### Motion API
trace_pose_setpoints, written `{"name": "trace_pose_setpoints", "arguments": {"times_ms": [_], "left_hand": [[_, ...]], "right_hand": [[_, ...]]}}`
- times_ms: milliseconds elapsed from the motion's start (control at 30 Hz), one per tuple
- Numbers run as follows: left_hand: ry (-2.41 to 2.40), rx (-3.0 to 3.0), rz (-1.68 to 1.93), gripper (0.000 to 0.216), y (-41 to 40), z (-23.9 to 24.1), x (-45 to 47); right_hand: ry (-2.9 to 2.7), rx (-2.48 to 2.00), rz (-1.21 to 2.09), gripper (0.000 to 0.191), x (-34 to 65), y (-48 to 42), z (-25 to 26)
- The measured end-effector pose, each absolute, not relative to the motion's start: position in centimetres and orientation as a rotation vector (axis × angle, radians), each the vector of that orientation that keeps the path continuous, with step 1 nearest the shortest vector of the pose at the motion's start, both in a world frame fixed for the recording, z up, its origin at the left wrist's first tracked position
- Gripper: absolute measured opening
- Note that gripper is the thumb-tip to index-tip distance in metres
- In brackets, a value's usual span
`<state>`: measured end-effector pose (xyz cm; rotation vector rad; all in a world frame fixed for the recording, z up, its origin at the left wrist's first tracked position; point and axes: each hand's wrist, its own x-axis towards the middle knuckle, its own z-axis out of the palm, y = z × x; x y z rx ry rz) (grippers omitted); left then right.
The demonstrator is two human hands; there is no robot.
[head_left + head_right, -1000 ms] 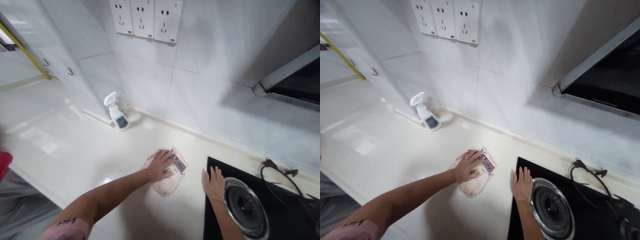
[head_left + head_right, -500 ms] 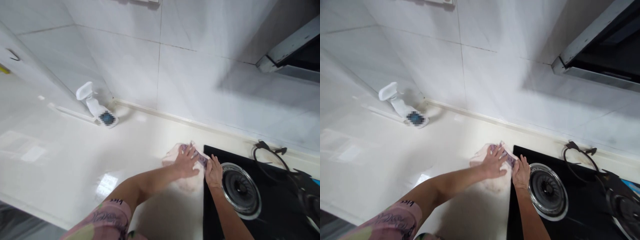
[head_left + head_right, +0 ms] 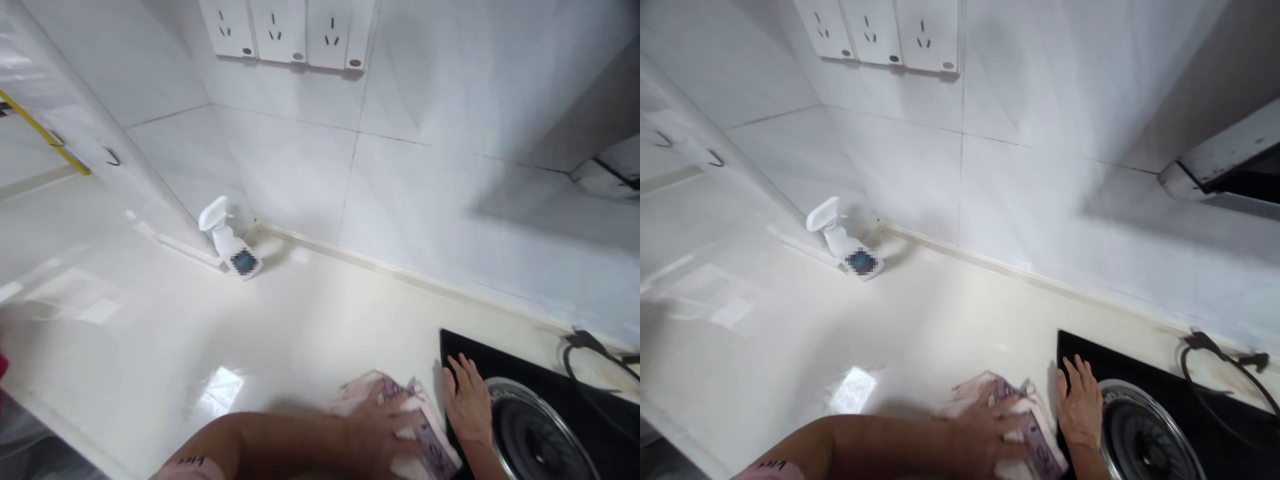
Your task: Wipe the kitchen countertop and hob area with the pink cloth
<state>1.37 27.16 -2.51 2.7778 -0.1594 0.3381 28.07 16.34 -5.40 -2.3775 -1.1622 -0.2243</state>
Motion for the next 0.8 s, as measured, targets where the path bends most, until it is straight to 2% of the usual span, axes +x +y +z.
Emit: {"name": "trace_pose_setpoints", "arguments": {"times_ms": [233, 367, 600, 800], "left_hand": [[0.218, 2.793, 0.308, 0.064, 41.0, 0.0, 11.3], [0.453, 2.765, 0.268, 0.066, 47.0, 0.4, 12.7], [0.858, 2.777, 0.519, 0.056, 53.1, 0.2, 4.3], [1.296, 2.663, 0.412, 0.055, 55.7, 1.6, -4.4]], "right_hand": [[-1.26, -2.385, -0.311, 0.068, 29.4, 15.6, -7.2], [-1.268, -2.36, -0.342, 0.055, 30.2, 15.3, -8.2], [-1.246, -2.355, -0.314, 0.053, 31.4, 14.6, -9.4], [-1.257, -2.387, -0.33, 0.063, 30.9, 15.1, -8.5]]}}
